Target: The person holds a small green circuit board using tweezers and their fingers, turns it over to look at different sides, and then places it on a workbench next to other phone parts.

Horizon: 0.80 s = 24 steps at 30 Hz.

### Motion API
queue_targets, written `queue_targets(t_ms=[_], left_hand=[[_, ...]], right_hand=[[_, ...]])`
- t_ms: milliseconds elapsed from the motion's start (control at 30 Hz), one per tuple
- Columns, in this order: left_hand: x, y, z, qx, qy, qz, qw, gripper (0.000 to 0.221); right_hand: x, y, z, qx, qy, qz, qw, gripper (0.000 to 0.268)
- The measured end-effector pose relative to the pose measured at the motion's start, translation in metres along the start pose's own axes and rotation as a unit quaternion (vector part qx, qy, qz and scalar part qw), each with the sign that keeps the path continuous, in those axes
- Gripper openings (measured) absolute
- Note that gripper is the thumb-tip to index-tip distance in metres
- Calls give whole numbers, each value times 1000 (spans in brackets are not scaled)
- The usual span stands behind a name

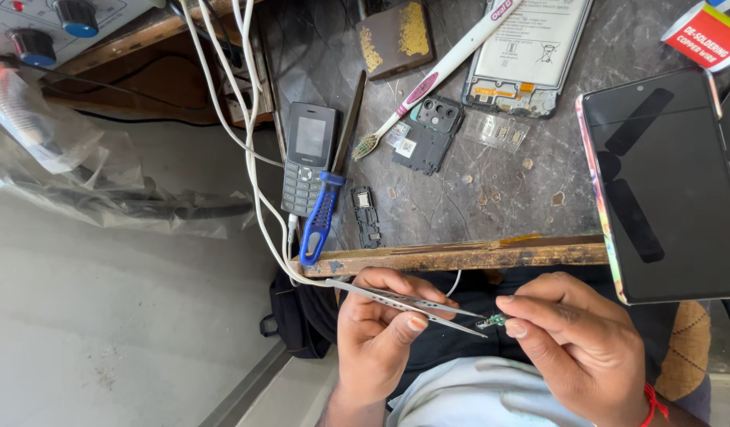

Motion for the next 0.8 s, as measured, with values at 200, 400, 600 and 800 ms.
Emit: queue_targets(t_ms=[200, 400, 600, 800], left_hand=[[-2, -2, 1, -13, 51, 3, 999, 30], [-6, -5, 2, -2, 79, 14, 997, 27], [-8, -7, 2, 3, 91, 13, 996, 26], [-9, -9, 1, 0, 86, 14, 996, 24]], right_hand=[[9, 2, 2, 23, -3, -43, 999, 26], [15, 1, 3, 39, 7, -67, 997, 27], [16, 0, 4, 57, 6, -59, 997, 30], [17, 0, 5, 70, -3, -60, 996, 30]])
Point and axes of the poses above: each hand's wrist, its own y-axis towards the middle knuckle, its own z-axis out of the palm, x = y × z, the point moved 7 cm from there along y, towards the middle knuckle, and after that the axes turned 6 degrees about z, right-handed, at the moved point
